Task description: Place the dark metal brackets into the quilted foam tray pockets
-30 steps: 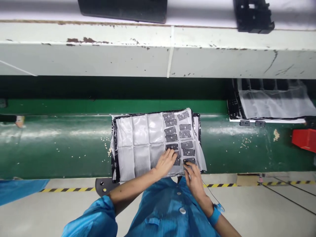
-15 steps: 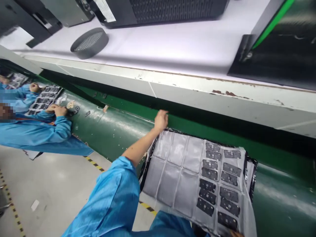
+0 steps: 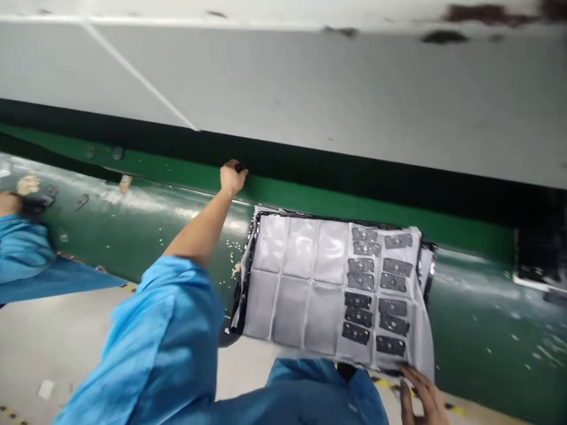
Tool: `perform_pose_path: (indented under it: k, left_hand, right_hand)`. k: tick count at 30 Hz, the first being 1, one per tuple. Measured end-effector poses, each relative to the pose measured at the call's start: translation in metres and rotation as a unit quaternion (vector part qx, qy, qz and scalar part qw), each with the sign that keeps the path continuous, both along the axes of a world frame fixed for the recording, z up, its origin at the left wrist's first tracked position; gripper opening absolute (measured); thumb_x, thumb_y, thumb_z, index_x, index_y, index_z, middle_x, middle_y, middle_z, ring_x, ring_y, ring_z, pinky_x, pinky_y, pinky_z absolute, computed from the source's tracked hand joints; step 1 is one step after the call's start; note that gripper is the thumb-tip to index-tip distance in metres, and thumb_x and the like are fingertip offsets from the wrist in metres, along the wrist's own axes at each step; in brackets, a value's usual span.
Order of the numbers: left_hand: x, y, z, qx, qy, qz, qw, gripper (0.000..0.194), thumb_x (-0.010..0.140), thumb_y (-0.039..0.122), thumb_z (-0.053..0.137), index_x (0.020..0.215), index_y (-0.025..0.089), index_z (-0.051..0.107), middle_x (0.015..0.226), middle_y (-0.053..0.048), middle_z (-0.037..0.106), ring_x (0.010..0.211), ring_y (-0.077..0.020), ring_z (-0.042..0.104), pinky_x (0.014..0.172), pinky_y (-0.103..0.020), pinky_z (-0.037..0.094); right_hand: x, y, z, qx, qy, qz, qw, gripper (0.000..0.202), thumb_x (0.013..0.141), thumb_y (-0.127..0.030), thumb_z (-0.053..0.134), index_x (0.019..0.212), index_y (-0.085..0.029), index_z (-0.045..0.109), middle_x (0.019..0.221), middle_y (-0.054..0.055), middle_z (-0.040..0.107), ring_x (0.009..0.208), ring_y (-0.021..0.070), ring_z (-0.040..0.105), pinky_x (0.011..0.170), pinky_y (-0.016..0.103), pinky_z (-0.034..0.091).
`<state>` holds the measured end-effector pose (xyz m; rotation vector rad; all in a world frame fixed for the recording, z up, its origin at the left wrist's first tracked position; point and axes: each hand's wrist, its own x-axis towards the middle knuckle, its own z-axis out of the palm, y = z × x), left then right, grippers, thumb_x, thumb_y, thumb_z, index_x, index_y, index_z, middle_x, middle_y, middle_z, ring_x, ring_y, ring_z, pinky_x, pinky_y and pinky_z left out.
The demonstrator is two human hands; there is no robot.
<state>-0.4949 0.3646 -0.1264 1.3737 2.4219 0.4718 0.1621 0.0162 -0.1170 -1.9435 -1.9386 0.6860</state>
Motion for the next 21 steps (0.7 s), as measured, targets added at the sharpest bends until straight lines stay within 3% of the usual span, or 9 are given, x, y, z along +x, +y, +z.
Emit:
perform_pose_path:
  k: [2, 4, 8, 11, 13, 16, 19, 21]
  left_hand:
    - [0.051, -0.037, 0.008, 0.041, -0.027, -0.080, 0.996, 0.021, 0.100, 0.019, 0.054, 0.109, 0.009, 0.070, 0.107, -0.013, 0.068, 0.109, -0.0251, 0.061, 0.106, -0.045, 0.048]
    - [0.113, -0.097, 0.015, 0.065, -0.068, -0.177, 0.980, 0.017, 0.099, 0.023, 0.058, 0.099, 0.015, 0.073, 0.101, -0.008, 0.068, 0.104, -0.0226, 0.063, 0.098, -0.039, 0.053]
    - [0.230, -0.225, 0.015, 0.090, -0.103, -0.356, 0.924, 0.028, 0.104, 0.023, 0.055, 0.124, 0.020, 0.075, 0.101, -0.008, 0.067, 0.094, -0.0216, 0.064, 0.080, -0.034, 0.058]
    - [0.286, -0.275, 0.003, 0.063, -0.062, -0.374, 0.923, 0.033, 0.105, 0.017, 0.050, 0.130, 0.019, 0.072, 0.100, -0.009, 0.066, 0.089, -0.0212, 0.065, 0.076, -0.034, 0.059]
    - [0.308, -0.286, -0.004, 0.044, -0.052, -0.360, 0.931, 0.037, 0.103, 0.011, 0.047, 0.132, 0.019, 0.070, 0.102, -0.009, 0.065, 0.090, -0.0215, 0.065, 0.077, -0.034, 0.060]
    - [0.324, -0.289, -0.005, 0.018, -0.044, -0.346, 0.937, 0.045, 0.099, 0.008, 0.052, 0.142, 0.019, 0.062, 0.114, -0.011, 0.066, 0.099, -0.0235, 0.066, 0.086, -0.037, 0.061]
    - [0.312, -0.297, 0.003, 0.001, -0.043, -0.337, 0.940, 0.052, 0.096, 0.020, 0.066, 0.147, 0.026, 0.058, 0.130, -0.008, 0.064, 0.115, -0.0237, 0.065, 0.101, -0.037, 0.059]
    - [0.285, -0.302, 0.009, -0.007, -0.024, -0.291, 0.956, 0.051, 0.097, 0.030, 0.068, 0.146, 0.028, 0.058, 0.136, -0.009, 0.062, 0.122, -0.0254, 0.063, 0.107, -0.040, 0.056]
  right_hand:
    - [-0.007, 0.005, 0.011, -0.011, 0.010, -0.007, 1.000, 0.045, 0.103, -0.058, 0.055, 0.110, -0.020, 0.079, 0.110, 0.016, 0.077, 0.103, 0.0374, 0.074, 0.091, 0.054, 0.058]
    - [-0.011, 0.011, 0.017, -0.011, 0.016, -0.023, 1.000, 0.044, 0.106, -0.056, 0.054, 0.112, -0.019, 0.078, 0.112, 0.015, 0.075, 0.105, 0.0342, 0.072, 0.093, 0.051, 0.057]
    - [-0.006, 0.025, 0.019, 0.015, 0.012, -0.061, 0.998, 0.045, 0.106, -0.054, 0.053, 0.111, -0.016, 0.077, 0.112, 0.017, 0.072, 0.104, 0.0328, 0.070, 0.094, 0.051, 0.056]
    - [0.002, 0.042, 0.015, 0.032, 0.012, -0.082, 0.996, 0.047, 0.105, -0.055, 0.053, 0.113, -0.015, 0.075, 0.113, 0.017, 0.070, 0.104, 0.0325, 0.068, 0.097, 0.052, 0.054]
    - [0.006, 0.056, 0.008, 0.037, 0.014, -0.090, 0.995, 0.049, 0.105, -0.058, 0.052, 0.116, -0.015, 0.074, 0.114, 0.017, 0.068, 0.105, 0.0323, 0.066, 0.096, 0.052, 0.054]
    - [0.007, 0.079, -0.007, 0.037, 0.013, -0.092, 0.995, 0.057, 0.103, -0.064, 0.051, 0.124, -0.014, 0.070, 0.116, 0.019, 0.066, 0.109, 0.0348, 0.062, 0.095, 0.053, 0.054]
    - [0.006, 0.098, -0.021, 0.028, 0.016, -0.084, 0.996, 0.065, 0.101, -0.068, 0.049, 0.129, -0.012, 0.065, 0.116, 0.021, 0.064, 0.110, 0.0370, 0.060, 0.096, 0.056, 0.052]
    - [0.007, 0.106, -0.027, 0.016, 0.021, -0.074, 0.997, 0.063, 0.102, -0.067, 0.048, 0.128, -0.011, 0.065, 0.113, 0.020, 0.065, 0.106, 0.0356, 0.061, 0.096, 0.055, 0.052]
